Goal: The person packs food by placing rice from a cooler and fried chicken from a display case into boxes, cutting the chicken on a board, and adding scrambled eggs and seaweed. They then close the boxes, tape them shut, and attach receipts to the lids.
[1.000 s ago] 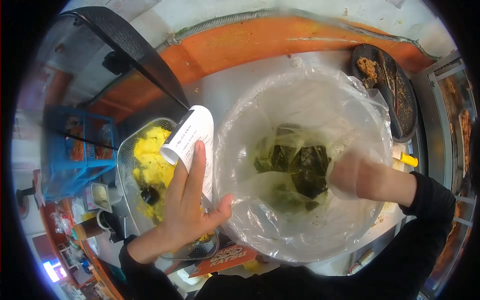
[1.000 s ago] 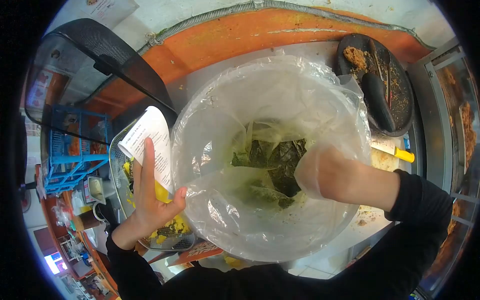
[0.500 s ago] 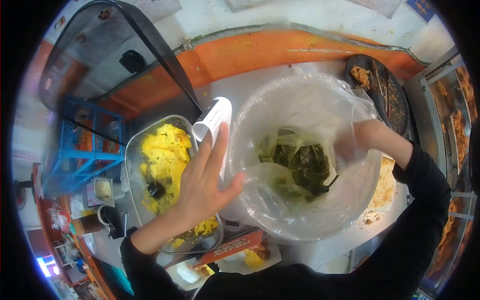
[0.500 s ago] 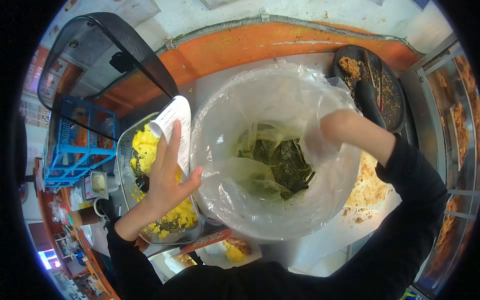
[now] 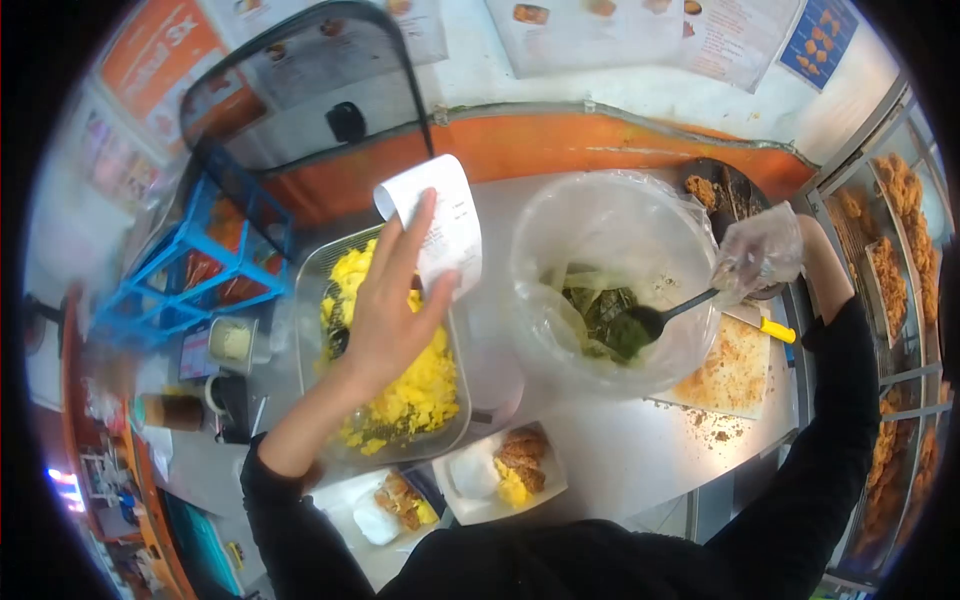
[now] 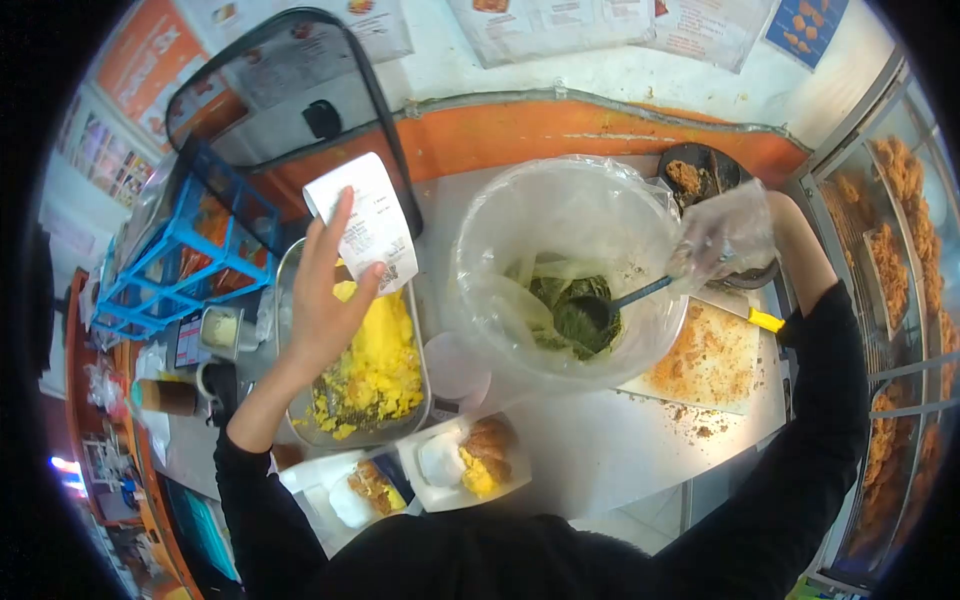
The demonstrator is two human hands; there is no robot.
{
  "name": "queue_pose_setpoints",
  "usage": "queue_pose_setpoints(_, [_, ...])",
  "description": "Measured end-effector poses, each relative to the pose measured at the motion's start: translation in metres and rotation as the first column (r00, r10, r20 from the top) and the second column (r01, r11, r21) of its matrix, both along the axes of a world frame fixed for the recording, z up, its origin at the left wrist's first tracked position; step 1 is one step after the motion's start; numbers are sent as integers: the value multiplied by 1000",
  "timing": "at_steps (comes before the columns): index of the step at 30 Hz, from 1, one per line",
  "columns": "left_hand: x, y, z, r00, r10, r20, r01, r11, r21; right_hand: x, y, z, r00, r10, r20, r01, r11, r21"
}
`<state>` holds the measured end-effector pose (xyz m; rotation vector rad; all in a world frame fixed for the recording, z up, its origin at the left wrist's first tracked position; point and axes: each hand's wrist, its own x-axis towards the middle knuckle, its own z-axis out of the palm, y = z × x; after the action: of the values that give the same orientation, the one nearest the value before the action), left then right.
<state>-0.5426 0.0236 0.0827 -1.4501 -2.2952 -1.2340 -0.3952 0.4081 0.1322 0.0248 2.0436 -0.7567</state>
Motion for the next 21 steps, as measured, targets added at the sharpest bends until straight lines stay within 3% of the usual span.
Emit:
queue_pose_setpoints(1, [8,-12,16,990,25,142,-23,1000,-13,19,1,7,983,-29,-180,34,999,24])
queue_pose_setpoints(2, [12,-25,20,989,45,139,-44,999,-11,34,-11,12,935,-50,-350,66,997,33])
queue_pose_setpoints(3, [16,-40,22,985,12,171,-27,996,83,52,-66,36,738,-619,-269,646,764,14])
queue_pose_setpoints(4, [21,-55,24,981,-22,195,-14,984,179,58,-72,29,755,-599,-268,624,781,13])
queue_pose_setpoints(5, [28,-72,29,964,-27,266,-24,982,186,64,-71,18,897,-362,-255,363,931,-45])
queue_pose_setpoints(6, [34,-88,29,963,-1,269,-50,981,185,71,-73,9,962,-95,-257,71,992,-104])
queue_pose_setpoints(8, [45,-117,26,956,-79,283,-14,950,312,100,-136,6,879,-417,-233,318,874,-367])
queue_pose_setpoints(10, [58,-148,23,945,-103,310,-12,938,346,114,-177,-37,892,-242,-381,139,950,-280])
queue_pose_setpoints(12, [75,-174,23,896,-122,426,-56,922,384,126,-216,-78,938,-206,-279,139,960,-242])
queue_pose_setpoints(14, [88,-196,15,881,-133,454,-71,911,405,146,-258,-124,915,-313,-255,270,944,-189])
queue_pose_setpoints(16, [102,-218,6,862,-142,486,-88,903,420,160,-298,-177,821,-204,-533,238,971,-4])
queue_pose_setpoints(17, [109,-228,1,850,-132,510,-111,902,418,168,-313,-192,823,-200,-532,233,972,-4])
queue_pose_setpoints(19, [119,-246,-6,854,-106,509,-126,908,400,179,-336,-208,553,102,-827,209,944,256])
queue_pose_setpoints(21, [124,-260,-13,842,-96,531,-139,912,385,186,-342,-210,523,130,-842,231,930,287])
